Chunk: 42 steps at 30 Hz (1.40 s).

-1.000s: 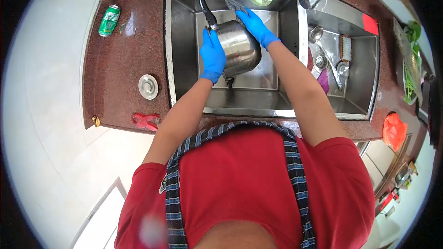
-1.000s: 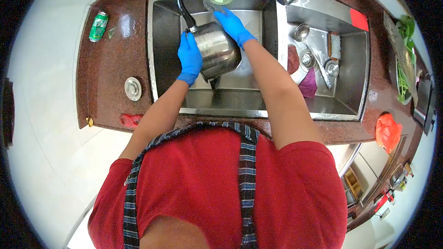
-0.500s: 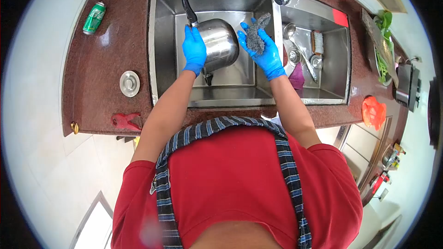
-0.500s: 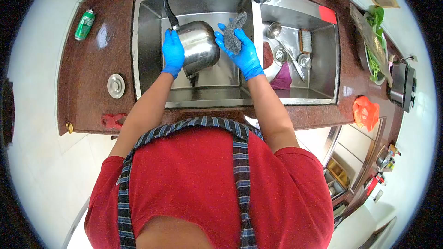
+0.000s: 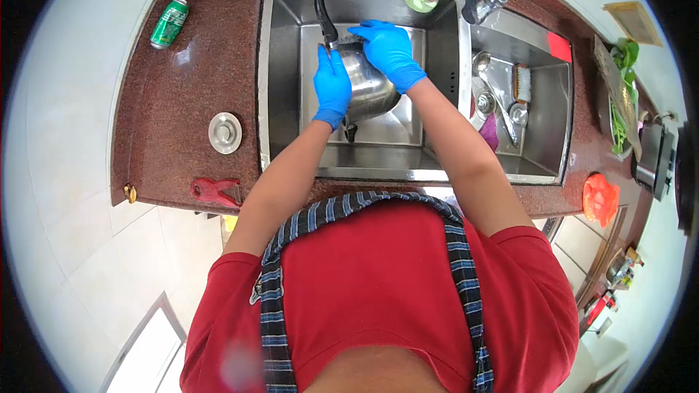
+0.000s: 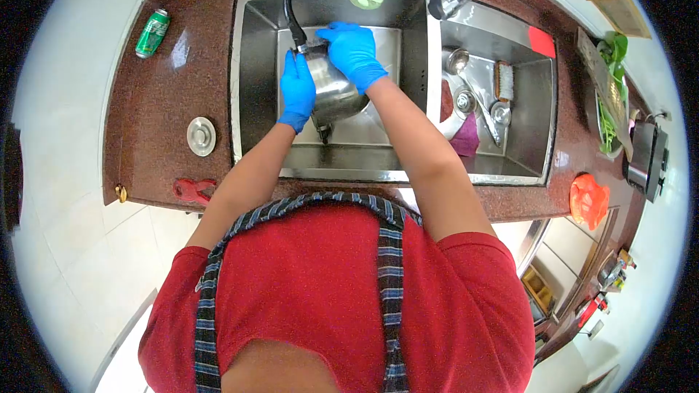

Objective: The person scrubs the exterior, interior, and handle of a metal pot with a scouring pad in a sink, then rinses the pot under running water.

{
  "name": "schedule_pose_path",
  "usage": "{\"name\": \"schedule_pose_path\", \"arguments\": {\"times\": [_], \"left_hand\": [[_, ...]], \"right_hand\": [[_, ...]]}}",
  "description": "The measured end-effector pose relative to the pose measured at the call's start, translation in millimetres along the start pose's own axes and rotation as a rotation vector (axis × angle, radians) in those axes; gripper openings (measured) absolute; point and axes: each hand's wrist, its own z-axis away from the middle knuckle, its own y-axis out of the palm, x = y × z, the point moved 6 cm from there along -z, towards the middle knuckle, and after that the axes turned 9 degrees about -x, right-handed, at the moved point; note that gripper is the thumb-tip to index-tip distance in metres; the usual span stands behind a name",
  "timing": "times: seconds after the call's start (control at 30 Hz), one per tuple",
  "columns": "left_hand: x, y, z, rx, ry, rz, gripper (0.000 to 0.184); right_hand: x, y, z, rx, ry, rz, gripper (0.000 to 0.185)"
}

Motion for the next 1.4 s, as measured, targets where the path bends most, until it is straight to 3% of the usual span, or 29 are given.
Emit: {"name": "schedule_pose_path", "arguments": {"times": [0.07,0.13,0.2,0.27,0.3,0.33,0.4,0.47,0.53,0.6,0.77,0.9,0.97,1.0,1.07,1.1,1.13,1.2,1.33,1.4], "left_hand": [[-2,0,-2,0.045,-0.042,-0.042,0.049],[-8,-3,0,0.011,0.040,0.011,0.048],[-6,-3,0,0.015,0.031,0.000,0.047],[-4,-1,-1,0.012,0.028,0.001,0.047],[-2,0,-2,0.014,0.008,-0.023,0.047],[0,0,-1,0.018,-0.014,-0.047,0.047],[1,1,1,0.041,-0.039,-0.063,0.047],[0,1,-1,0.002,0.018,-0.009,0.047],[0,-1,-1,0.017,0.020,-0.025,0.047],[2,0,-1,0.069,-0.077,-0.077,0.047],[2,0,-1,0.030,-0.028,-0.060,0.048],[1,0,-1,0.025,-0.020,-0.059,0.047],[0,0,-1,0.040,-0.050,-0.064,0.047],[1,0,0,0.060,-0.079,-0.072,0.047],[-1,-2,0,0.067,-0.075,-0.069,0.048],[-3,-1,0,0.071,-0.072,-0.056,0.048],[-2,1,0,0.076,-0.066,-0.060,0.048],[-1,0,-2,0.017,0.020,-0.069,0.048],[-6,-2,-1,0.038,0.005,-0.013,0.048],[-5,0,0,0.097,-0.120,-0.013,0.048]], "right_hand": [[12,5,-12,0.014,-0.101,0.063,0.017],[13,21,-14,0.318,-0.077,0.065,0.030],[0,21,-17,0.418,-0.064,-0.045,0.029],[-25,15,-14,0.551,0.550,-0.972,0.028],[-37,12,-11,0.519,0.622,-1.177,0.035],[-43,8,-8,0.525,0.621,-1.169,0.035],[-50,1,7,0.474,0.878,-1.649,0.042],[-48,-5,19,0.460,0.912,-1.683,0.049],[-41,-6,27,0.460,0.985,-1.973,0.052],[-35,-9,32,0.476,0.967,-2.064,0.057],[-30,-10,30,0.466,0.888,-2.291,0.060],[-25,-16,24,0.490,0.927,-2.241,0.058],[-34,-14,20,0.401,0.912,-1.695,0.049],[-35,-4,17,0.402,0.914,-1.701,0.049],[-42,10,-4,0.262,0.458,-0.987,0.034],[-41,17,-10,0.220,0.342,-0.629,0.026],[-33,22,-11,0.214,0.346,-0.632,0.026],[2,26,-16,0.283,-0.088,-0.119,0.022],[26,32,-21,0.371,-0.223,-0.159,0.018],[34,30,-22,0.375,-0.270,-0.197,0.017]]}}
